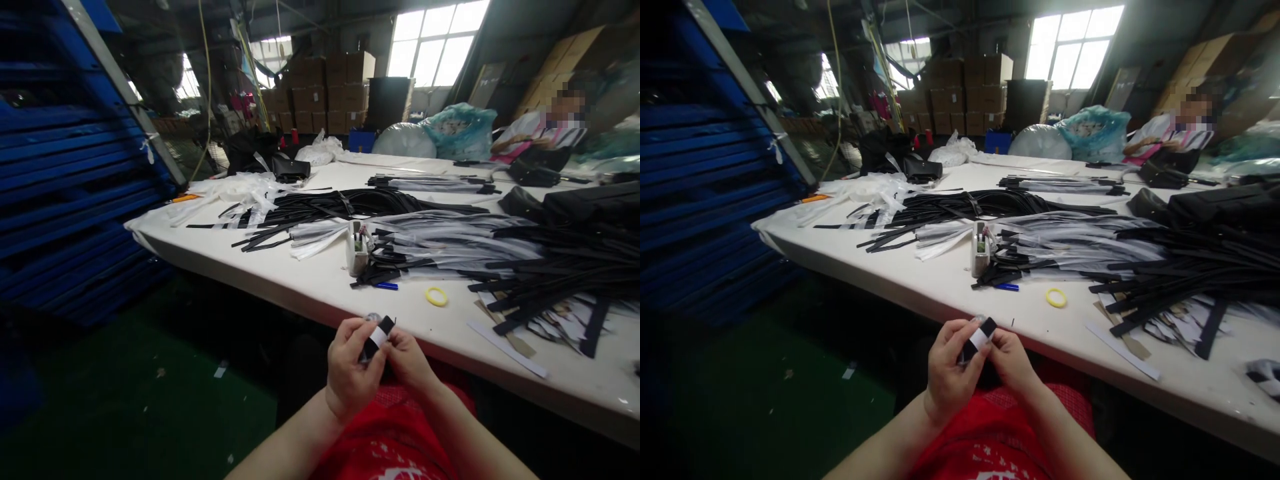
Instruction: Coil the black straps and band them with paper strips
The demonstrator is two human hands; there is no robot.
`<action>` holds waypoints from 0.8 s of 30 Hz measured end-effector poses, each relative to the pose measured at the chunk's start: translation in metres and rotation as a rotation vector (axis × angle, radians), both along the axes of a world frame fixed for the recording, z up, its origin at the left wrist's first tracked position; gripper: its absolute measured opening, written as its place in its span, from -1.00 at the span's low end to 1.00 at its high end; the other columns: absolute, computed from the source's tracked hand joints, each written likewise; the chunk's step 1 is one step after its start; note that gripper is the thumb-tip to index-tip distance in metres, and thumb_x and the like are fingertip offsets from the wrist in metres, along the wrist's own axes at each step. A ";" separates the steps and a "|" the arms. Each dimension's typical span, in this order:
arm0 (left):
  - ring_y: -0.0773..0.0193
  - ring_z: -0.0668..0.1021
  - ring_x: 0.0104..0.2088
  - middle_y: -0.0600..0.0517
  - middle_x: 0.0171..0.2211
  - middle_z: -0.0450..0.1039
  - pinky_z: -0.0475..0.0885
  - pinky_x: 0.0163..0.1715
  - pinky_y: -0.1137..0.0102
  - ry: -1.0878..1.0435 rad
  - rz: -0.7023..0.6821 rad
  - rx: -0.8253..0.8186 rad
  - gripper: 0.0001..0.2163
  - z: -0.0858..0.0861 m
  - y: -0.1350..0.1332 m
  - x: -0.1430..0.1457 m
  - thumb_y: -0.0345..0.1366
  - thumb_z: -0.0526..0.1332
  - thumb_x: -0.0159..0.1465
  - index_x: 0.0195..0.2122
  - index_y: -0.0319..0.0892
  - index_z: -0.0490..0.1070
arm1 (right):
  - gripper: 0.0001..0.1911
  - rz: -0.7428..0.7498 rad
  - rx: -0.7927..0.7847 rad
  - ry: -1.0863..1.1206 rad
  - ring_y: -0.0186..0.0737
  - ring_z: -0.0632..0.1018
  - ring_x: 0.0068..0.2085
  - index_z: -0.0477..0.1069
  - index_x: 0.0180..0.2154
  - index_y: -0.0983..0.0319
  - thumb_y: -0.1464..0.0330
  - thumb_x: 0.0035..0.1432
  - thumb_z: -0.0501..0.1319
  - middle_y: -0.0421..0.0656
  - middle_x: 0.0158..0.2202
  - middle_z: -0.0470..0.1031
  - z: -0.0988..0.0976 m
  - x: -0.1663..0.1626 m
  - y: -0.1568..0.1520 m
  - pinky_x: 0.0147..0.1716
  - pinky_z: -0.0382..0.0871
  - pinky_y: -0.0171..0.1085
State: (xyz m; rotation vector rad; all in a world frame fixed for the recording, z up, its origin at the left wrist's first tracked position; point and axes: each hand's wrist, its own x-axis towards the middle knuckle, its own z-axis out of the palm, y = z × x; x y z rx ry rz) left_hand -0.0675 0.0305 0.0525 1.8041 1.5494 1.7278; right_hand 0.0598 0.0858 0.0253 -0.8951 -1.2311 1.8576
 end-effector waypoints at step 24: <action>0.19 0.48 -0.13 -0.15 0.10 0.14 0.54 -0.10 0.23 0.280 -0.018 0.093 -0.56 -0.005 -0.004 0.009 -0.21 0.22 0.26 0.17 -0.06 0.28 | -0.56 0.030 -0.247 0.315 -0.12 0.56 -0.19 0.51 -0.11 0.19 0.23 -0.07 0.43 -0.06 -0.14 0.56 0.022 0.026 -0.015 -0.22 0.43 -0.23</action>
